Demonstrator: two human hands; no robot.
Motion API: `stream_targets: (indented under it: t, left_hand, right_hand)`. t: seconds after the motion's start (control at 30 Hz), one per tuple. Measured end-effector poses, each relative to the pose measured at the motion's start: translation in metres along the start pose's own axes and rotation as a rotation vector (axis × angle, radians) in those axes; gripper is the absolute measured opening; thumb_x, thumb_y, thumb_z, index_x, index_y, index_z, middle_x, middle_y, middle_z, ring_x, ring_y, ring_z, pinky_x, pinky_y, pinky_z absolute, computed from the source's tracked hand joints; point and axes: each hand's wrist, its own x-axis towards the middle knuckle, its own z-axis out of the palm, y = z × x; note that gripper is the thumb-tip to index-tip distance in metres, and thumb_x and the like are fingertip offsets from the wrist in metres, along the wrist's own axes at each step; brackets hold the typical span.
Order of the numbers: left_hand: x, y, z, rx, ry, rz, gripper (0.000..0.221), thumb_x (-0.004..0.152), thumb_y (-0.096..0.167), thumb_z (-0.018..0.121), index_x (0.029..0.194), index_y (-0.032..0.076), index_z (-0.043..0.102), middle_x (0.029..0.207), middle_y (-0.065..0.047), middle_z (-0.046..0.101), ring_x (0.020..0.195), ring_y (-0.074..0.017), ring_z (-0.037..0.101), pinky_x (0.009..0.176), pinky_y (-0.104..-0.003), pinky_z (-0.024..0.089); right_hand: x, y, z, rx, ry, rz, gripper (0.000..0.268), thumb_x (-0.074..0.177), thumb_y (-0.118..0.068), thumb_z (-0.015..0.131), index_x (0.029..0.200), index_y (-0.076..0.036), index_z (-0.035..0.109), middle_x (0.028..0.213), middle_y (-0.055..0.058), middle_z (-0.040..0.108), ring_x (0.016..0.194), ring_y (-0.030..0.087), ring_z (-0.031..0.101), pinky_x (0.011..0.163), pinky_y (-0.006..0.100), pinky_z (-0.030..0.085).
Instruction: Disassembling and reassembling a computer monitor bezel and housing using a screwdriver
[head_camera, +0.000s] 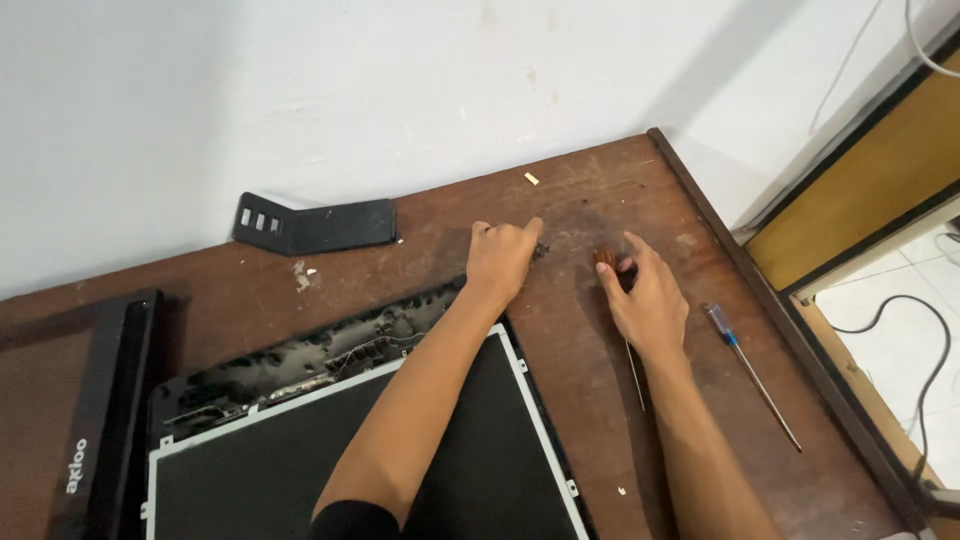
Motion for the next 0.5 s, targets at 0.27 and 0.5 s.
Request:
stream_targets:
  t: [0.27,0.5]
  left_hand:
    - [-0.009,0.007,-0.015,-0.092,0.019,-0.07,0.034,0.093,0.005,0.06,0.126,0.014,0.058,0.082,-0.01,0.076,0.084,-0.0357,0.077,0.095,-0.05,0.047]
    - [-0.123,0.012,-0.111,-0.407,0.47,0.068,0.031,0.097,0.016,0.071,0.125,0.002,0.068,0.11,-0.023,0.076,0.1,-0.0397,0.074,0.093,-0.054,0.052]
  right_hand:
    - [0.0,0.0,-0.001,0.011,0.01,-0.023,0.06,0.1,-0.051,0.06,0.153,-0.026,0.05,0.117,-0.001,0.064,0.12,0.025,0.061,0.103,0.053,0.049]
    - [-0.001,-0.001,-0.002,0.009,0.01,-0.022,0.06,0.1,-0.052,0.06,0.153,-0.026,0.05,0.119,0.0,0.066,0.121,0.025,0.062,0.104,0.052,0.05]
